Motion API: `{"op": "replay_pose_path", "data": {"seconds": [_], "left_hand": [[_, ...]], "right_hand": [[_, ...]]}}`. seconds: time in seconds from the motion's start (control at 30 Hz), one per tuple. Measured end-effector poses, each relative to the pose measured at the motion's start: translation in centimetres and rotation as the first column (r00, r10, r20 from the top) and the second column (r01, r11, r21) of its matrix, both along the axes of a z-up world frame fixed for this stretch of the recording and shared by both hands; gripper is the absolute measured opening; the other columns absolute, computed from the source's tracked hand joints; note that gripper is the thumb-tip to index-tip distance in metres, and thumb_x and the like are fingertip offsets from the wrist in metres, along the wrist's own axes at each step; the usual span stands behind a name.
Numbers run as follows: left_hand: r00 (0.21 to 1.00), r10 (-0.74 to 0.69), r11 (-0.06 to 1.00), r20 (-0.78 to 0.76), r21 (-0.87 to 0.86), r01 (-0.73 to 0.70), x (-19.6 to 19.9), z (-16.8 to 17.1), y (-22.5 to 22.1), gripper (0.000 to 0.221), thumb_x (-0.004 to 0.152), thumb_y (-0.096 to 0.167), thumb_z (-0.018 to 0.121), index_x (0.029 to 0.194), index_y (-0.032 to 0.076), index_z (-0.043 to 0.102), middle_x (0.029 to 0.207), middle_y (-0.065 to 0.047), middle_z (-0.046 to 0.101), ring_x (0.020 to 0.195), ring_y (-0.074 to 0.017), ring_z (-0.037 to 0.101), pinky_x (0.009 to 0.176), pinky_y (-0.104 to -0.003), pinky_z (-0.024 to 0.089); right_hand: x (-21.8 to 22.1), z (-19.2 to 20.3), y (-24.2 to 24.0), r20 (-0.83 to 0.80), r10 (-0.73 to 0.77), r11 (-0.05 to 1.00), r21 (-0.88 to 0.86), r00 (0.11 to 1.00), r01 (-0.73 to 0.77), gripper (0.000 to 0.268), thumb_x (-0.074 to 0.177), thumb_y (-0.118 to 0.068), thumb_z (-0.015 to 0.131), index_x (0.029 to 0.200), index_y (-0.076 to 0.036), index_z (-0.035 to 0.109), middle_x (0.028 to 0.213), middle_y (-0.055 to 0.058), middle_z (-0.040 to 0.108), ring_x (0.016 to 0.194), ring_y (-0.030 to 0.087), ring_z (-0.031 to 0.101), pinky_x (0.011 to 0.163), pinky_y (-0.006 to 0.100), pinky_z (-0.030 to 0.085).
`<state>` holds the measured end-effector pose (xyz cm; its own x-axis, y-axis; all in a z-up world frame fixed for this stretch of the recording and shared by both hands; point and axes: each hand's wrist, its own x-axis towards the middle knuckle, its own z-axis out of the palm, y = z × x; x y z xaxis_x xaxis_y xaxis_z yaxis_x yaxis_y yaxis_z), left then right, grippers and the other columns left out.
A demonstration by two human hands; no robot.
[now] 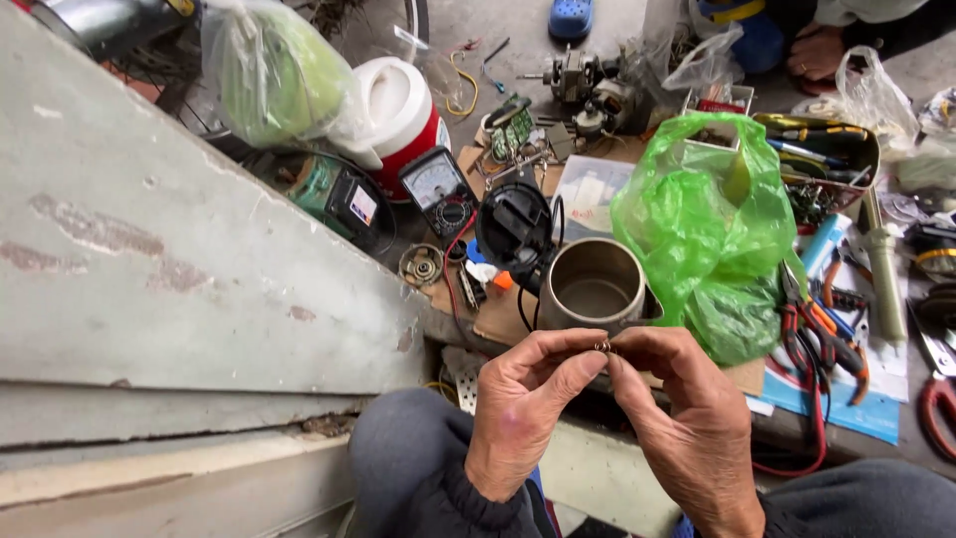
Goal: Repairing the latch mechanism and electrical components of an electric kettle using hand tools.
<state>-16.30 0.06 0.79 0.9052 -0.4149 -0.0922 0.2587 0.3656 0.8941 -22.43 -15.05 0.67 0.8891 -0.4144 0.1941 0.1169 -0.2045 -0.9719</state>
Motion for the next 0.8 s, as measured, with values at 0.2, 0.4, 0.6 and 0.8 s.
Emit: {"op": "replay_pose_path", "data": {"seconds": [0.2, 0.4, 0.6, 0.8], "left_hand": [[0.999, -0.047, 0.999, -0.023, 0.012, 0.047, -2.0, -0.6, 0.2, 0.028, 0.099, 0.003, 0.081, 0.127, -0.002, 0.081, 0.114, -0.013, 0.084, 0.098, -0.0137, 0.076, 0.094, -0.024, 0.063], [0.995, -0.025, 0.996, -0.093, -0.091, 0.016, -2.3, -2.1, 0.0, 0.025, 0.1, 0.01, 0.08, 0.123, -0.001, 0.079, 0.12, -0.013, 0.083, 0.108, -0.0175, 0.075, 0.106, -0.031, 0.059], [0.992, -0.06, 0.985, -0.107, -0.166, 0.042, -2.4, -2.8, 0.1, 0.025, 0.102, 0.009, 0.078, 0.126, 0.001, 0.078, 0.125, -0.013, 0.082, 0.112, -0.0176, 0.075, 0.108, -0.032, 0.059], [0.995, -0.057, 0.997, -0.076, -0.053, 0.053, -2.3, -2.5, 0.4, 0.025, 0.101, 0.007, 0.079, 0.124, -0.002, 0.08, 0.121, -0.014, 0.084, 0.102, -0.0171, 0.078, 0.098, -0.028, 0.064]], "right_hand": [[-2.5, 0.4, -0.2, 0.015, -0.019, 0.982, -0.186, 1.0, 0.022, 0.028, 0.09, 0.004, 0.08, 0.116, -0.002, 0.072, 0.11, 0.005, 0.076, 0.089, 0.012, 0.073, 0.082, 0.024, 0.062], [-3.2, 0.4, -0.1, -0.12, 0.096, 0.987, 0.14, 0.988, -0.079, 0.048, 0.087, 0.004, 0.082, 0.132, -0.002, 0.068, 0.12, 0.01, 0.081, 0.106, 0.017, 0.079, 0.092, 0.029, 0.068], [-3.4, -0.3, -0.3, -0.175, 0.072, 0.974, 0.223, 0.982, -0.032, 0.04, 0.09, 0.004, 0.081, 0.129, 0.001, 0.073, 0.112, 0.011, 0.086, 0.095, 0.016, 0.08, 0.08, 0.028, 0.066], [-3.5, -0.6, -0.6, -0.153, 0.055, 0.978, 0.209, 0.987, -0.022, 0.028, 0.094, 0.001, 0.077, 0.122, 0.003, 0.077, 0.105, 0.013, 0.086, 0.088, 0.018, 0.08, 0.078, 0.029, 0.067]]}}
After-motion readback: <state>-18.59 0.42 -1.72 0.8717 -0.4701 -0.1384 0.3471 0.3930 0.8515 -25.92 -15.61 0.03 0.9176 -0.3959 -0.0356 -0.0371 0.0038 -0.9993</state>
